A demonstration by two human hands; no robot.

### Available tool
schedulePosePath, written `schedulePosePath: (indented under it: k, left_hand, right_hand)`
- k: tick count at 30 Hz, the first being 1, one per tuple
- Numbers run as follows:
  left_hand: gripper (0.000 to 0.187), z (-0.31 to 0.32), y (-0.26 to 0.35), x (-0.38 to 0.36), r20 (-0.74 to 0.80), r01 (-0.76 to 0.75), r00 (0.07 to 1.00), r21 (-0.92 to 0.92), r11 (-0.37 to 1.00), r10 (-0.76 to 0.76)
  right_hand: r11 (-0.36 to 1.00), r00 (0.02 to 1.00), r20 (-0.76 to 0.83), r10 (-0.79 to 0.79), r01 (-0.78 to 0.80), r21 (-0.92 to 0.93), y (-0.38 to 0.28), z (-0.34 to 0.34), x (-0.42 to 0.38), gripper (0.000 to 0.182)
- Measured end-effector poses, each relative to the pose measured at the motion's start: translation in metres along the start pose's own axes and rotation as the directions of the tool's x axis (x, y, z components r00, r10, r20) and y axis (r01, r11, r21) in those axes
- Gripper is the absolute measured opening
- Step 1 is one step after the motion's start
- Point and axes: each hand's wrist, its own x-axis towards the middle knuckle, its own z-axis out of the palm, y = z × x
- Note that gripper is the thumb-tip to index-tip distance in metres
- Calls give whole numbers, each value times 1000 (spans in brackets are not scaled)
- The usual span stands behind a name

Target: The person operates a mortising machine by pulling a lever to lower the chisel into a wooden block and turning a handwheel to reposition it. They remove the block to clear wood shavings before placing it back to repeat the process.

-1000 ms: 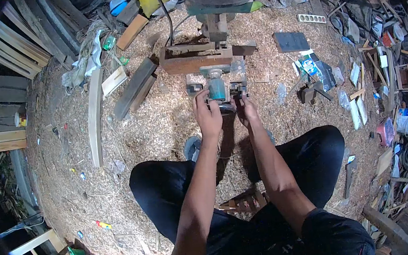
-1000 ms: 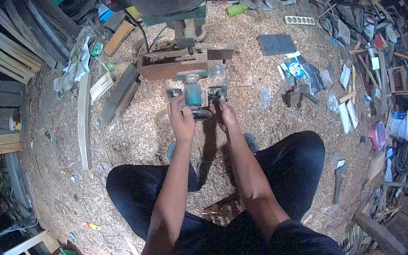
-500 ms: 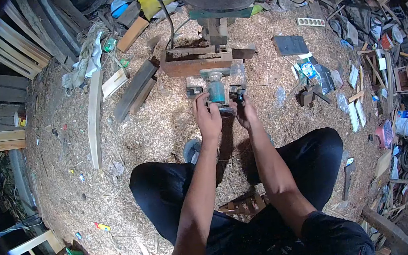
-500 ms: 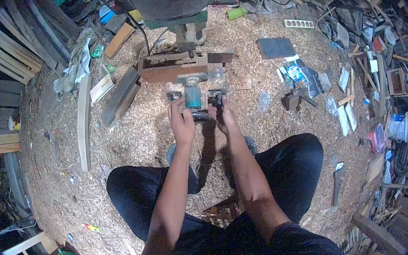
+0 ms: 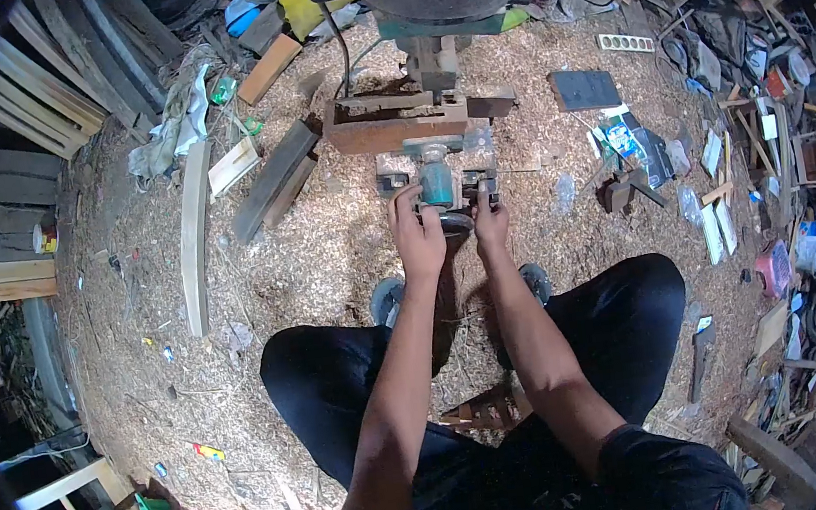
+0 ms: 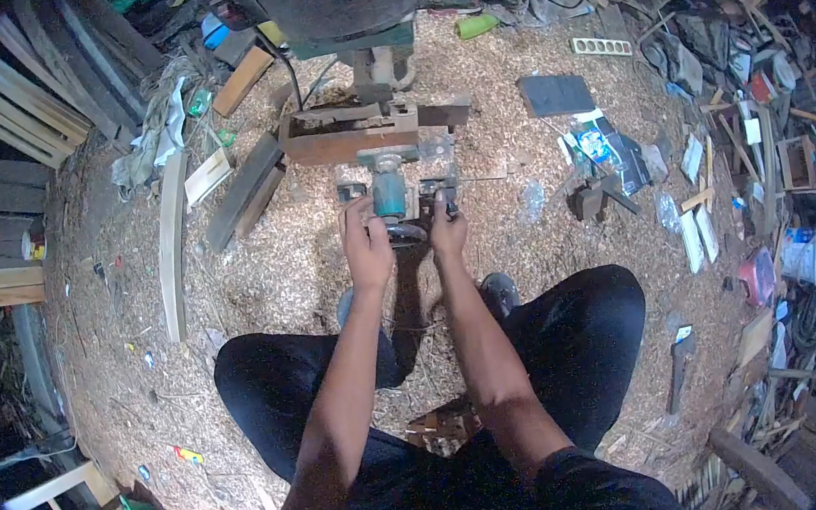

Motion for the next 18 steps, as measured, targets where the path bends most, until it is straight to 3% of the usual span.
schedulePosePath:
  k: [2, 3, 6, 7, 8, 10, 11, 13, 14, 15, 17, 18]
  left_hand:
    - [29, 1, 1, -1, 7, 13, 1000, -14, 1000, -13]
    - [29, 1, 2, -1, 4, 20, 1000, -18, 1000, -20]
    - [29, 1, 2, 0, -15, -6, 1000, -14, 1000, 6]
    - [29, 1, 3, 0, -22, -6, 1000, -8, 1000, 6]
    - [29, 1, 4, 0, -30, -7, 1000, -1, 1000, 7]
    - [29, 1, 3, 1, -32, -7, 999, 5, 1000, 7]
    - [29, 2, 3, -1, -27, -9, 1000, 6, 1000, 9]
    - [29, 2, 5, -1, -25, 23, 999, -20, 1000, -23]
    - [29, 2, 6, -1, -26, 43, 999, -35, 998, -44]
    - [29, 3, 3, -2, -28, 23, 999, -6, 1000, -23]
    - [29, 4, 1, -1, -22, 23, 999, -11, 1000, -23]
    - [29, 3, 0, -1, -21, 24, 999, -10, 1000, -24]
  right_hand:
    - [941, 965, 224, 137, -197, 276, -19, -15, -5, 45]
    - [950, 934, 334, 124, -210, 232, -23, -25, 1, 43]
    - [989, 965, 218, 147, -141, -45, -17, -26, 8, 48]
    - [993, 970, 232, 68, -43, -113, -12, -23, 8, 46]
    - [961, 992, 124, -37, 69, -269, -7, -21, 9, 46]
    - [788, 956, -35, -292, 219, -575, -28, -4, -16, 45]
    - [747, 877, 1, -481, 410, -522, -41, 0, -34, 44]
    - [935, 948, -1, -317, 313, -168, -52, 1, -44, 48]
    - [783, 898, 65, -436, 414, -464, -43, -5, -34, 50]
    - [538, 828, 130, -545, 464, -704, -31, -12, -23, 52]
    - [925, 978, 166, -129, 179, -336, -33, -29, -9, 46]
    - [990, 962, 260, 78, -44, -135, -36, -34, -5, 45]
